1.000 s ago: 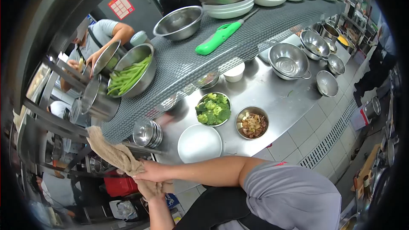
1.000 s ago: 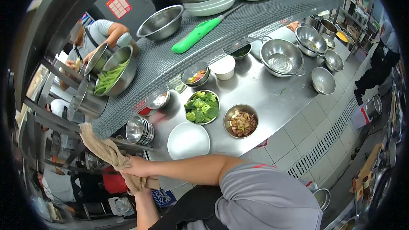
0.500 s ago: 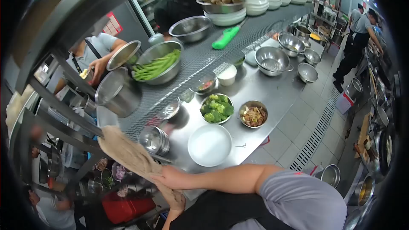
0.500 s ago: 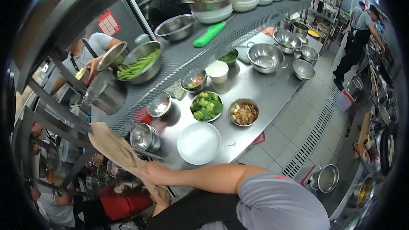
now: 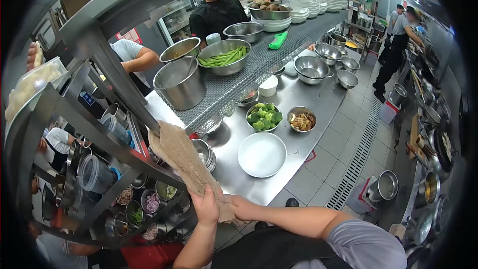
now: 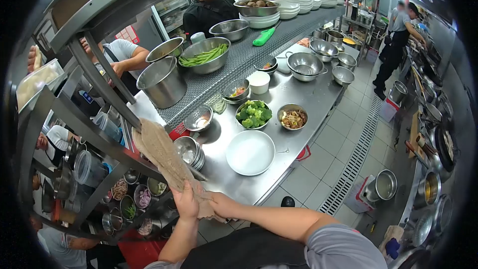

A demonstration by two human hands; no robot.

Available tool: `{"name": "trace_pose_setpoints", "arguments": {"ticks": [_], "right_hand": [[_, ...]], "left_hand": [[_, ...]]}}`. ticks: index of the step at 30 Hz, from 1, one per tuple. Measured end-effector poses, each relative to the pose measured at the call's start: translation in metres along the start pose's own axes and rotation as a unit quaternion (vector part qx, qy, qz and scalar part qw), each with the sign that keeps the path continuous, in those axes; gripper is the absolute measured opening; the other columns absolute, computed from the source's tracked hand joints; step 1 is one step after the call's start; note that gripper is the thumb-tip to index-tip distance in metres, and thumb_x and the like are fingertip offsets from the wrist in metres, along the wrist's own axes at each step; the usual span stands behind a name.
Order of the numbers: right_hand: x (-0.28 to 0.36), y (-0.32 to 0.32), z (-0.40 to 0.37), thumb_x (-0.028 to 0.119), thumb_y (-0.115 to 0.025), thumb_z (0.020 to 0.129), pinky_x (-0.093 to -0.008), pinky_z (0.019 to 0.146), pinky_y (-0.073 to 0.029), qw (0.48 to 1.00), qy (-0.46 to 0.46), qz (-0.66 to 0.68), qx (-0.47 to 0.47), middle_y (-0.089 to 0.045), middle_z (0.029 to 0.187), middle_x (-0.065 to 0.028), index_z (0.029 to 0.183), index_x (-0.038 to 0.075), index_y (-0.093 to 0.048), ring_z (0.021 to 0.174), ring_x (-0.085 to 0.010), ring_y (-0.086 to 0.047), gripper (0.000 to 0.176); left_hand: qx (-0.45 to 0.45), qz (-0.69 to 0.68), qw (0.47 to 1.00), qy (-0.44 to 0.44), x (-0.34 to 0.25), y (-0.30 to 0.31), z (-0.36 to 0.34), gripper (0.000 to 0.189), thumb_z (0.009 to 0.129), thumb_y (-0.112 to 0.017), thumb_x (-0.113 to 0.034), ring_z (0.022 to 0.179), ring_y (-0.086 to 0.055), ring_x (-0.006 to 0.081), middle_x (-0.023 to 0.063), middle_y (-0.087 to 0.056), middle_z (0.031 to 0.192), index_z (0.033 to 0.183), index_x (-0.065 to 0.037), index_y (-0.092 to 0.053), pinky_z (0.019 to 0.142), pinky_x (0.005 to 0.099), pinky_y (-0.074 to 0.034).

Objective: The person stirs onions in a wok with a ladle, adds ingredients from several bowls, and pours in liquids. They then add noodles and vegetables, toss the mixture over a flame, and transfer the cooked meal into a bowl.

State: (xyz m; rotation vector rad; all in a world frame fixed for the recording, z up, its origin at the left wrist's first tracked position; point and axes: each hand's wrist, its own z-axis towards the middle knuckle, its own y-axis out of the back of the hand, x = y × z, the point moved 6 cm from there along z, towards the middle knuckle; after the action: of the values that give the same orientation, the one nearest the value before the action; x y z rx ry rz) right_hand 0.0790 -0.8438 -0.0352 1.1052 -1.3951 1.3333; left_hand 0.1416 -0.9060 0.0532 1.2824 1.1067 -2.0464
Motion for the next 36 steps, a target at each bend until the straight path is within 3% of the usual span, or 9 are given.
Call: {"name": "trace_pose_setpoints", "arguments": {"ticks": [2, 6, 8, 10, 11, 15, 27, 32, 36], "right_hand": [[0.008, 0.003, -0.003, 0.016, -0.043, 0.095, -0.0294, 0.080, -0.047, 0.984, 0.096, -0.152, -0.002, -0.063, 0.101, -0.0091, 0.120, 0.003, -0.054, 0.091, -0.0124, -0.058, 0.030], [0.009, -0.010, -0.013, 0.018, -0.045, 0.095, -0.0287, 0.077, -0.048, 0.985, 0.090, -0.139, -0.047, -0.064, 0.097, -0.0086, 0.120, 0.003, -0.053, 0.087, -0.0133, -0.060, 0.031], [0.008, -0.021, -0.015, 0.021, -0.048, 0.095, -0.0269, 0.072, -0.049, 0.998, -0.062, -0.025, -0.007, -0.065, 0.091, -0.0072, 0.120, 0.002, -0.053, 0.080, -0.0137, -0.061, 0.032], [-0.010, -0.032, -0.007, 0.022, -0.048, 0.095, -0.0279, 0.071, -0.049, 0.998, 0.017, -0.062, -0.014, -0.065, 0.089, -0.0070, 0.120, 0.003, -0.053, 0.078, -0.0153, -0.062, 0.032], [-0.001, -0.039, -0.005, 0.024, -0.048, 0.095, -0.0289, 0.070, -0.050, 0.990, 0.096, -0.103, -0.021, -0.065, 0.088, -0.0068, 0.120, 0.003, -0.052, 0.076, -0.0168, -0.062, 0.033], [0.004, -0.059, 0.000, 0.025, -0.041, 0.095, -0.0354, 0.058, -0.049, 0.975, 0.136, -0.175, -0.024, -0.065, 0.085, -0.0198, 0.121, 0.003, -0.052, 0.059, -0.0300, -0.062, 0.035], [0.034, -0.033, -0.004, 0.042, -0.040, 0.096, -0.0425, 0.075, -0.048, 0.961, 0.010, -0.274, -0.037, -0.064, 0.088, -0.0248, 0.107, -0.002, -0.057, 0.082, -0.0402, -0.062, 0.048], [0.045, -0.004, -0.011, 0.042, -0.045, 0.095, -0.0425, 0.078, -0.047, 0.956, 0.037, -0.276, -0.088, -0.063, 0.095, -0.0253, 0.109, -0.002, -0.056, 0.088, -0.0408, -0.061, 0.047], [0.046, 0.017, -0.008, 0.039, -0.051, 0.093, -0.0414, 0.079, -0.048, 0.949, 0.032, -0.299, -0.099, -0.064, 0.098, -0.0228, 0.116, -0.002, -0.051, 0.088, -0.0381, -0.063, 0.047]], "left_hand": [[-0.002, 0.003, 1.000, -0.013, 0.011, 0.012, -0.007, 0.048, 0.097, -0.043, -0.007, 0.077, -0.053, 0.0175, 0.0105, -0.047, 0.110, 0.139, -0.010, -0.023, 0.065, 0.0326, -0.047], [-0.053, 0.166, 0.982, -0.071, 0.007, 0.016, -0.032, 0.050, 0.097, -0.042, -0.007, 0.099, -0.052, 0.0197, 0.0120, -0.045, 0.123, 0.142, -0.005, -0.021, 0.085, 0.0330, -0.044], [-0.038, 0.217, 0.970, -0.100, -0.003, 0.014, -0.043, 0.050, 0.097, -0.042, -0.008, 0.107, -0.050, 0.0203, 0.0126, -0.044, 0.128, 0.142, -0.004, -0.020, 0.093, 0.0329, -0.041], [-0.045, 0.210, 0.974, -0.071, -0.005, 0.025, -0.052, 0.052, 0.097, -0.042, -0.008, 0.118, -0.042, 0.0204, 0.0138, -0.041, 0.134, 0.142, 0.000, -0.017, 0.103, 0.0322, -0.032], [-0.044, 0.210, 0.974, -0.070, -0.007, 0.031, -0.052, 0.052, 0.097, -0.042, -0.008, 0.118, -0.042, 0.0204, 0.0138, -0.041, 0.134, 0.142, 0.000, -0.017, 0.103, 0.0322, -0.032], [-0.032, 0.124, 0.991, -0.041, -0.015, 0.049, -0.053, 0.049, 0.099, -0.040, -0.013, 0.117, -0.044, 0.0195, 0.0123, -0.041, 0.134, 0.142, 0.000, -0.019, 0.101, 0.0328, -0.034], [-0.030, 0.163, 0.985, -0.055, -0.012, 0.060, -0.063, 0.035, 0.099, -0.040, -0.014, 0.104, -0.054, 0.0176, 0.0125, -0.058, 0.116, 0.127, 0.007, -0.045, 0.090, 0.0296, -0.042], [0.040, 0.268, 0.962, -0.040, -0.027, 0.068, -0.063, 0.029, 0.098, -0.044, -0.016, 0.096, -0.057, 0.0186, 0.0137, -0.062, 0.101, 0.105, 0.007, -0.059, 0.085, 0.0318, -0.044], [0.042, 0.409, 0.889, -0.202, -0.058, 0.056, -0.054, 0.027, 0.096, -0.047, -0.016, 0.091, -0.059, 0.0267, 0.0161, -0.057, 0.108, 0.093, 0.006, -0.062, 0.086, 0.0355, -0.043]]}}
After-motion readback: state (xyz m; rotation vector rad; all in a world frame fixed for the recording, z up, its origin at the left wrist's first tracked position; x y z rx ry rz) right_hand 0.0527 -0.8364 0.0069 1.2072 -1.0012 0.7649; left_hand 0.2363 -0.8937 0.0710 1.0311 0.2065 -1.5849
